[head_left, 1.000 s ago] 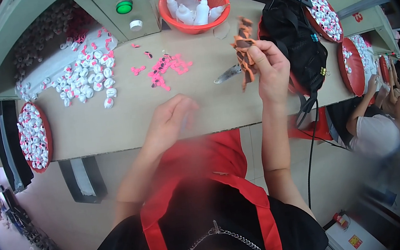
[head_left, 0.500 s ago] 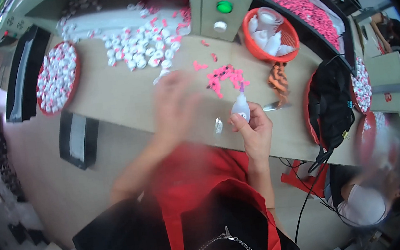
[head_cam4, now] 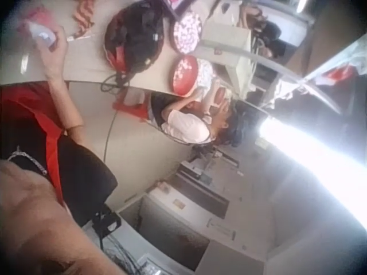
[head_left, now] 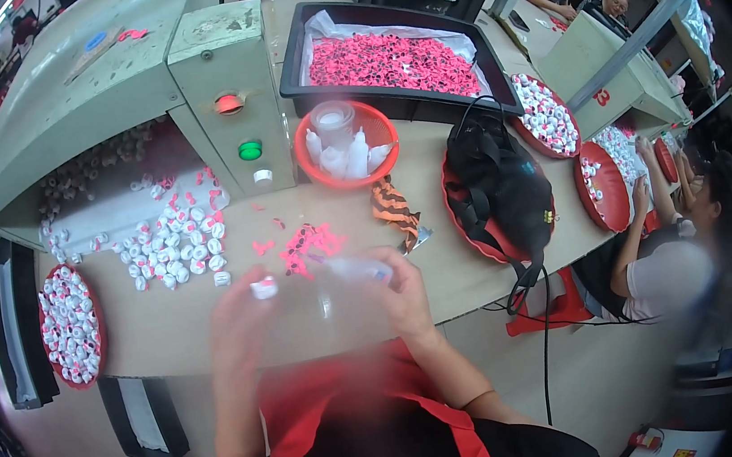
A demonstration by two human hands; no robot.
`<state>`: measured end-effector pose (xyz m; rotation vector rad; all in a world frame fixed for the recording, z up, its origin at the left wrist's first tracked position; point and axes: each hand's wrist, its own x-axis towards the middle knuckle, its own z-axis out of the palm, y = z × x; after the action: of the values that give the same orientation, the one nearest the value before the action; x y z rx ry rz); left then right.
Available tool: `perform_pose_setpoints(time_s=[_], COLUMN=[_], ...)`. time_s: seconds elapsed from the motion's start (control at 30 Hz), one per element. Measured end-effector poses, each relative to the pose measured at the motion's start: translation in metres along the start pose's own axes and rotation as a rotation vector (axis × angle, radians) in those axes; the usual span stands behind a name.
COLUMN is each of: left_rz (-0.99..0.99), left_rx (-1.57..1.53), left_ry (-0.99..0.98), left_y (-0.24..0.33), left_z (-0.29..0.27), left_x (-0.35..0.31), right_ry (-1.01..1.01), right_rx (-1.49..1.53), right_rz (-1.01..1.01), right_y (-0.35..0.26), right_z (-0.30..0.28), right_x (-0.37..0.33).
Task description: The person glues small pink and white plastic toy parts together to assemble toys, applying glue from a bottle.
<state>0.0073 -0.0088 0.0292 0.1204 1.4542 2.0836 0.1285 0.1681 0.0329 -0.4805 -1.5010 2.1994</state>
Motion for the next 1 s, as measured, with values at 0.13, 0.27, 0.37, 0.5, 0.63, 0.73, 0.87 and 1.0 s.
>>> perform_pose_setpoints(time_s=[0.13,0.27,0.37,0.5,0.63,0.73,0.87,1.0], left_rz=[0.067,0.061,0.316,0.371,0.367,0.401,0.432,0.397], left_rx=[0.136,0.058,0.066,0.086,0.111,0.13,0.137,0.131], left_ry=[-0.11,-0.17,-0.22,-0.151,-0.123,-0.151,-0.182,-0.152], left_y=[-0.003,-0.006,-0.012,-0.013,-0.012,-0.011,-0.01,-0.008], left_z=[0.053,0.07,0.07,0.07,0.069,0.068,0.067,0.07], left_x=[0.005,0.009,0.008,0.001,-0.004,-0.005,-0.004,-0.003], right_ry=[0.238,0.282,0.156,0.055,-0.006,-0.015,0.007,-0.004], right_rx=[-0.081,-0.288,-0.592,-0.635,-0.694,-0.703,-0.698,-0.719], right_rz=[-0.113,-0.418,-0.495,-0.567,-0.656,-0.679,-0.688,-0.69], right_y=[-0.029,-0.052,-0.055,-0.046,-0.043,-0.042,-0.044,-0.044], right_z=[-0.012,0.002,0.004,0.003,0.005,0.006,0.008,0.008], right_x=[-0.002,-0.024,-0.036,-0.034,-0.03,-0.03,-0.026,-0.022])
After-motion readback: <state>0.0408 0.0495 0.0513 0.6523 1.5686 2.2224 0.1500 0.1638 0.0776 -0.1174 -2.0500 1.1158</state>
